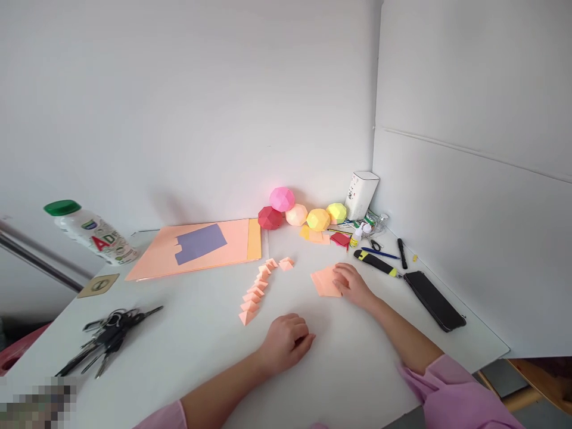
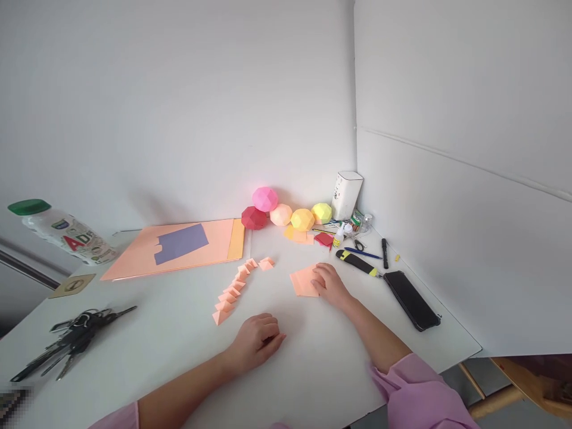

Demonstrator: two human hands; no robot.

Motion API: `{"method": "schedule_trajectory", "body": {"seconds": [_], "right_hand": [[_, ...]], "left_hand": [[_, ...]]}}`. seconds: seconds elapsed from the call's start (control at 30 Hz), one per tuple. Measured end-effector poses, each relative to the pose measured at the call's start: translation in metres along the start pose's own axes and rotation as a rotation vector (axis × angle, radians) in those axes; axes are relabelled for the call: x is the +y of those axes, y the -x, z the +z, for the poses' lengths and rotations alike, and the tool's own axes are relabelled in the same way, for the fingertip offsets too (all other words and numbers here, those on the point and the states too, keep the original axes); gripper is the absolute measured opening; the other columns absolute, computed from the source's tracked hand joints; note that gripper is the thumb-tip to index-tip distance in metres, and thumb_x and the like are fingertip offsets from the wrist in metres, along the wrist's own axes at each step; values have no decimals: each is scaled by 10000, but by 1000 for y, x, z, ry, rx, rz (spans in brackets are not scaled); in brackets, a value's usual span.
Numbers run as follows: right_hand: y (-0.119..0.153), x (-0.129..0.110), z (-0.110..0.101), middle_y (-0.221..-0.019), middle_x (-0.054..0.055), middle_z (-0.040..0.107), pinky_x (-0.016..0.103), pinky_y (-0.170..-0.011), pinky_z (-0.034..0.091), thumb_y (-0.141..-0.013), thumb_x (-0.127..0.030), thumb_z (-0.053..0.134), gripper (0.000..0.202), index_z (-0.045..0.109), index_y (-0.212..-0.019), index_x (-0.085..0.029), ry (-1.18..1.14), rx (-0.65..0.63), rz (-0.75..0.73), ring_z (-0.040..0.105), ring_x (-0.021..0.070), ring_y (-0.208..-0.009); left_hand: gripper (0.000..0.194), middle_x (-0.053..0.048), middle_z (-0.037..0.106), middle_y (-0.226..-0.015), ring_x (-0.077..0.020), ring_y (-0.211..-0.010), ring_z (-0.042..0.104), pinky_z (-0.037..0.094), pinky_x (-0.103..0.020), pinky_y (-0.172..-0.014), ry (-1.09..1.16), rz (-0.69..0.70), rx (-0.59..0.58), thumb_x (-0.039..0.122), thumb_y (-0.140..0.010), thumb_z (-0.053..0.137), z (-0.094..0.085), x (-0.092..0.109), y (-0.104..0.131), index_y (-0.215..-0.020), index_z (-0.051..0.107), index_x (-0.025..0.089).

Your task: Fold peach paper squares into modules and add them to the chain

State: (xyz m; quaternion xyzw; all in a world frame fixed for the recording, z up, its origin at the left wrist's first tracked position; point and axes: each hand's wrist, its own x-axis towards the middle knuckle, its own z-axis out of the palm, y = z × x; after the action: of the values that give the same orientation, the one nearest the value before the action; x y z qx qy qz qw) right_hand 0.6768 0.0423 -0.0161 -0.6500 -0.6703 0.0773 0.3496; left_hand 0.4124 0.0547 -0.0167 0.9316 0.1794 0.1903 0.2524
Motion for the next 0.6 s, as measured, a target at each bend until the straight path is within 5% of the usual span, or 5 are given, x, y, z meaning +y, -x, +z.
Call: {"method": "schedule_trajectory", "body": {"seconds": [0.27,0.6], "right_hand": [[0,3,8,-1197,153,527,468,-986,402,-745,-190,532,315,583,-1051,-133,129,-122,-65,444,280,-1171],[6,-4,0,-1106,136,602,425,-950,462,-817,-142,418,263,630,-973,-139,232,-61,-185,530,252,-1102]], "left_hand": [[311,21,376,-508,-107,-498,329,235,-231,-488,-11,1,5,220,-820,406,0,1,0,-536,287,174],[309,21,366,-504,-109,-496,322,231,-232,-483,-7,13,9,215,-818,406,-1,2,0,-533,293,175]]}}
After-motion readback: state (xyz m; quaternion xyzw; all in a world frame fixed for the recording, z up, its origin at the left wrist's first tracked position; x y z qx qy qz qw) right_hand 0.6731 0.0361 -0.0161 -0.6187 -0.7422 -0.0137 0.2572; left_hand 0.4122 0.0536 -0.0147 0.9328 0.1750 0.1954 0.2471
